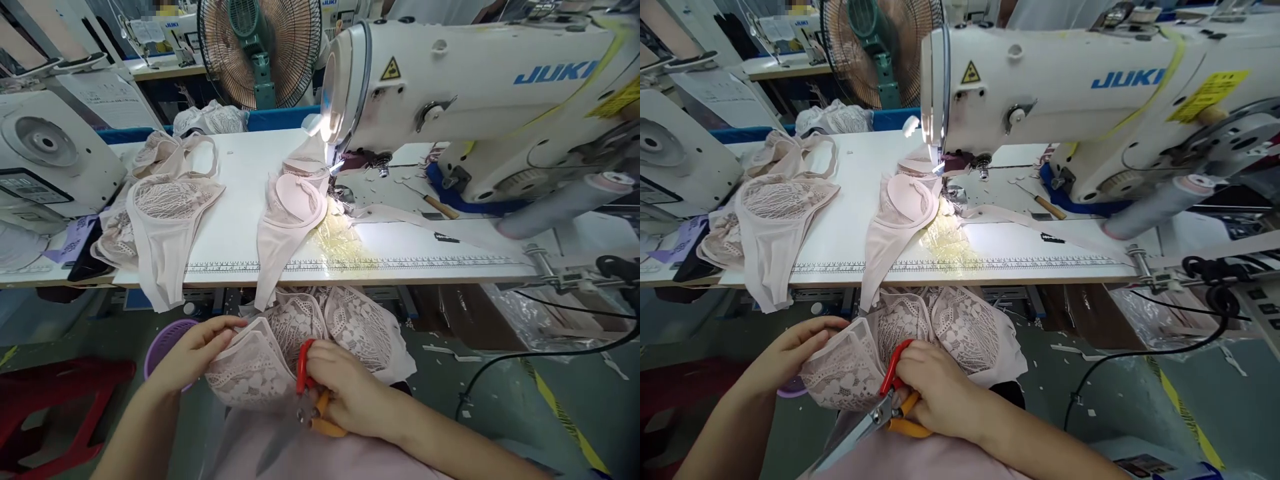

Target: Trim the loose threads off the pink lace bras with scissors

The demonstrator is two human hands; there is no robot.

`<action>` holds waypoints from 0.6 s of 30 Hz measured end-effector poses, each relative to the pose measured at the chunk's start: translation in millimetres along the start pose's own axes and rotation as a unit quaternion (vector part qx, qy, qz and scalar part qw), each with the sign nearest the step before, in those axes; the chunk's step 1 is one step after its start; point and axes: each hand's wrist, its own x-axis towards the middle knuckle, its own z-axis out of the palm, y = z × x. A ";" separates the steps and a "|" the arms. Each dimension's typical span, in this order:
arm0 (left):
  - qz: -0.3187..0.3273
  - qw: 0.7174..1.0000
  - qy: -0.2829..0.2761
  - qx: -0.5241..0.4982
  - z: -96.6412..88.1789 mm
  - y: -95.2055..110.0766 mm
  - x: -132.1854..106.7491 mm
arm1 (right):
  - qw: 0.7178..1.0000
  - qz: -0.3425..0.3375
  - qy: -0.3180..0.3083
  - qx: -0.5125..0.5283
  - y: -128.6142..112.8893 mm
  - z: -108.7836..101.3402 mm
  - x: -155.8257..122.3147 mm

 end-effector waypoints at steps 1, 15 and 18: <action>-0.011 1.000 -0.020 0.005 0.8 6.5 1.8 | 1.000 -0.008 -0.005 0.000 -0.7 -0.7 -0.9; -0.017 0.988 -0.144 0.049 26.6 46.9 30.6 | 0.999 -0.035 -0.024 0.011 2.8 -0.9 -10.2; -0.022 0.989 -0.144 -0.002 34.2 46.2 33.8 | 0.999 -0.034 -0.013 0.027 4.0 -0.6 -10.7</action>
